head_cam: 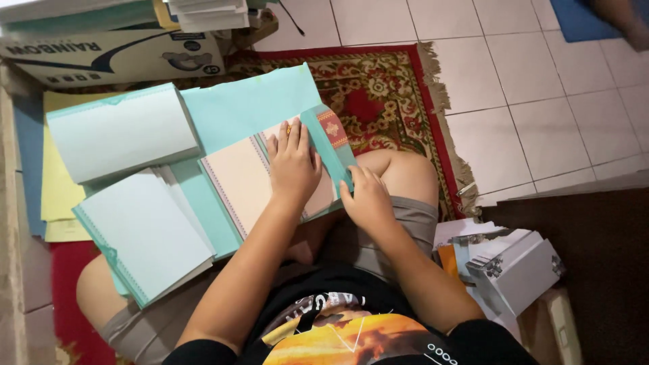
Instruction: Inserting decorative cards into paper folders and stacking them
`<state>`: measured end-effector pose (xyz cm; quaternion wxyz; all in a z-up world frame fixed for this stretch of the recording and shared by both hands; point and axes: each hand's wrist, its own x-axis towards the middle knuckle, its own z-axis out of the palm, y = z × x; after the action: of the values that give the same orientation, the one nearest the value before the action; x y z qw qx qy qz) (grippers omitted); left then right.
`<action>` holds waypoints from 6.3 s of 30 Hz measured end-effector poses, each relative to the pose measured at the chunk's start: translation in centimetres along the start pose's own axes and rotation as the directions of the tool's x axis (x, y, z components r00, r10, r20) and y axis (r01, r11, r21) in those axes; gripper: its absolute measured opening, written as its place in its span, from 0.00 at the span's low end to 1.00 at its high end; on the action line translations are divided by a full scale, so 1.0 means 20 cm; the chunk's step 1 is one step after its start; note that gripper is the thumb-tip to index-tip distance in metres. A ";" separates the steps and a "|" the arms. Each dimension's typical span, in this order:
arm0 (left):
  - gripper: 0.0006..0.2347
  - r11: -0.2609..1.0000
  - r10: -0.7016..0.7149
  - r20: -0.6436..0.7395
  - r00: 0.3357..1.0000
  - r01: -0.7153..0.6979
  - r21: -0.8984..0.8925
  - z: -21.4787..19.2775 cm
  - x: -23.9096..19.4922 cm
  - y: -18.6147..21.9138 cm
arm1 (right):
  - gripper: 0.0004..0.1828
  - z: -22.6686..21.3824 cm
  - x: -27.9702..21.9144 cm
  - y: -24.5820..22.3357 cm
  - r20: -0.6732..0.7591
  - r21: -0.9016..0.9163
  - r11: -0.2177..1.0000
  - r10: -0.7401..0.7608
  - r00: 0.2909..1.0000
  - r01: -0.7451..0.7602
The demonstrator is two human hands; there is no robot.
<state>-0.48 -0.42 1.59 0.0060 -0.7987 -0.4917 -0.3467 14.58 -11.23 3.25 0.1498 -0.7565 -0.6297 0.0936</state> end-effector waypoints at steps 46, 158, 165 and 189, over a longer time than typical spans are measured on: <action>0.24 0.994 -0.086 0.168 0.982 0.074 0.076 -0.05 -0.03 -0.21 | 0.33 0.12 -0.02 -0.18 0.273 -0.023 0.884 -0.443 0.854 0.466; 0.30 0.903 -0.413 0.244 0.877 0.361 0.231 -0.16 -0.18 -0.30 | 0.36 0.36 0.58 -0.41 0.085 -0.202 0.786 -0.580 0.810 0.584; 0.30 0.908 -0.405 0.257 0.877 0.353 0.227 -0.16 -0.19 -0.31 | 0.36 0.31 0.26 -0.29 0.106 -0.180 0.789 -0.578 0.809 0.587; 0.29 0.906 -0.409 0.232 0.882 0.362 0.219 -0.14 -0.17 -0.31 | 0.37 0.29 0.37 -0.37 0.083 -0.217 0.787 -0.575 0.814 0.578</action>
<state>-7.97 -0.89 -0.29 -0.0632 -0.7211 -0.6649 -0.1844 7.14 -2.15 0.65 0.0778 -0.5398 -0.8378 -0.0258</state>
